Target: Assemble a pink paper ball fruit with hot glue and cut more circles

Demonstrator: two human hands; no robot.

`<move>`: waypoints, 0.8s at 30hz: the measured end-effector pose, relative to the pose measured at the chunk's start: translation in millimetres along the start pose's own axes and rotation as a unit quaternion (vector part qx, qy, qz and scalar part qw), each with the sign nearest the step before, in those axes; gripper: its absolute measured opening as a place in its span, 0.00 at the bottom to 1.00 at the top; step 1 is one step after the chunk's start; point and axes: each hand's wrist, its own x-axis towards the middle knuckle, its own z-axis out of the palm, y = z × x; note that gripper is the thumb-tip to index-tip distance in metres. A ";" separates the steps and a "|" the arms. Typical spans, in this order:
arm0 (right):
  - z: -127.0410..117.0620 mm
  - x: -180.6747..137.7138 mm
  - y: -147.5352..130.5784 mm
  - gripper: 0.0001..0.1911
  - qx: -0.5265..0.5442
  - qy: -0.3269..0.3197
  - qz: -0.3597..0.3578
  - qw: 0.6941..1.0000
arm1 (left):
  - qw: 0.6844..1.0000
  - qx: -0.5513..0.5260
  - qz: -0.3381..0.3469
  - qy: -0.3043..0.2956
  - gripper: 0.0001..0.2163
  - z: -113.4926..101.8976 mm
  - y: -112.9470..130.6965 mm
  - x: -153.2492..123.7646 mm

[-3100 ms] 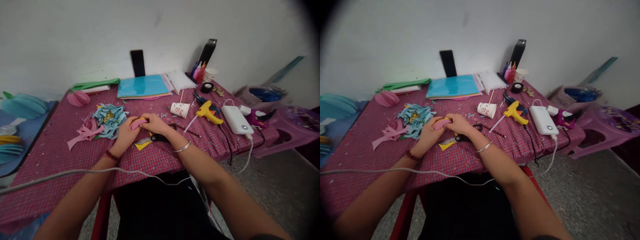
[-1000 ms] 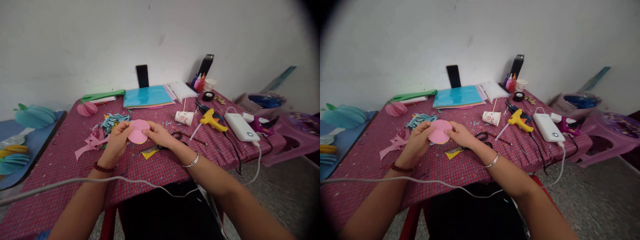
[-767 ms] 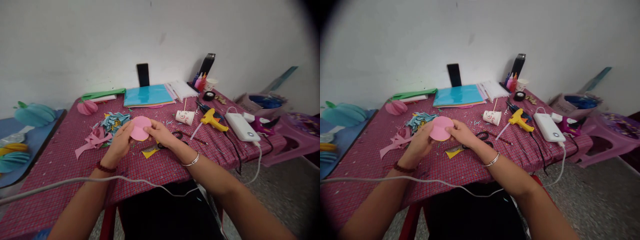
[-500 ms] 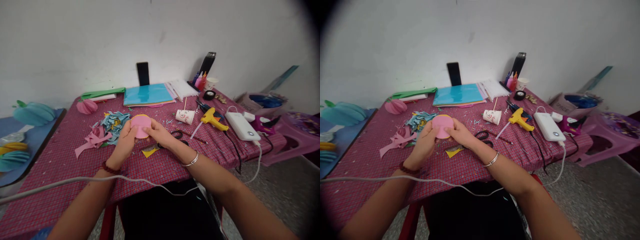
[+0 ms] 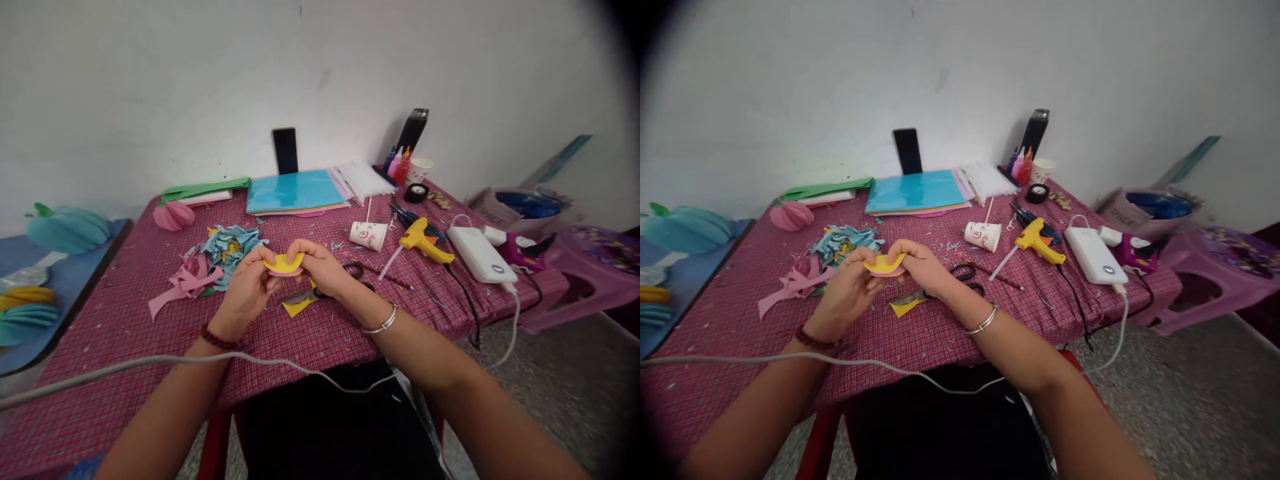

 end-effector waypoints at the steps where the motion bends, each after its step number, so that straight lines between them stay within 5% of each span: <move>1: -0.1 -0.1 -0.1 0.04 0.000 -0.001 -0.002 1.000 | 1.000 -0.011 -0.006 0.000 0.05 0.0 0.9 0.0; 8: -5.7 1.1 -0.6 0.06 -0.045 0.004 -0.038 0.998 | 0.993 -0.098 -0.063 0.023 0.08 -5.5 3.7 4.5; 16: -3.2 -1.6 -4.7 0.12 -0.114 -0.024 -0.083 0.990 | 0.998 0.011 -0.057 0.014 0.09 -9.0 -5.9 3.1; 19: -2.4 0.6 -2.5 0.15 -0.089 0.004 -0.047 0.995 | 0.999 0.019 -0.038 0.015 0.08 -9.3 -6.9 3.9; 24: -4.1 3.3 -2.4 0.03 -0.064 0.013 0.027 0.998 | 0.999 0.029 -0.012 0.012 0.08 -12.7 -5.0 7.6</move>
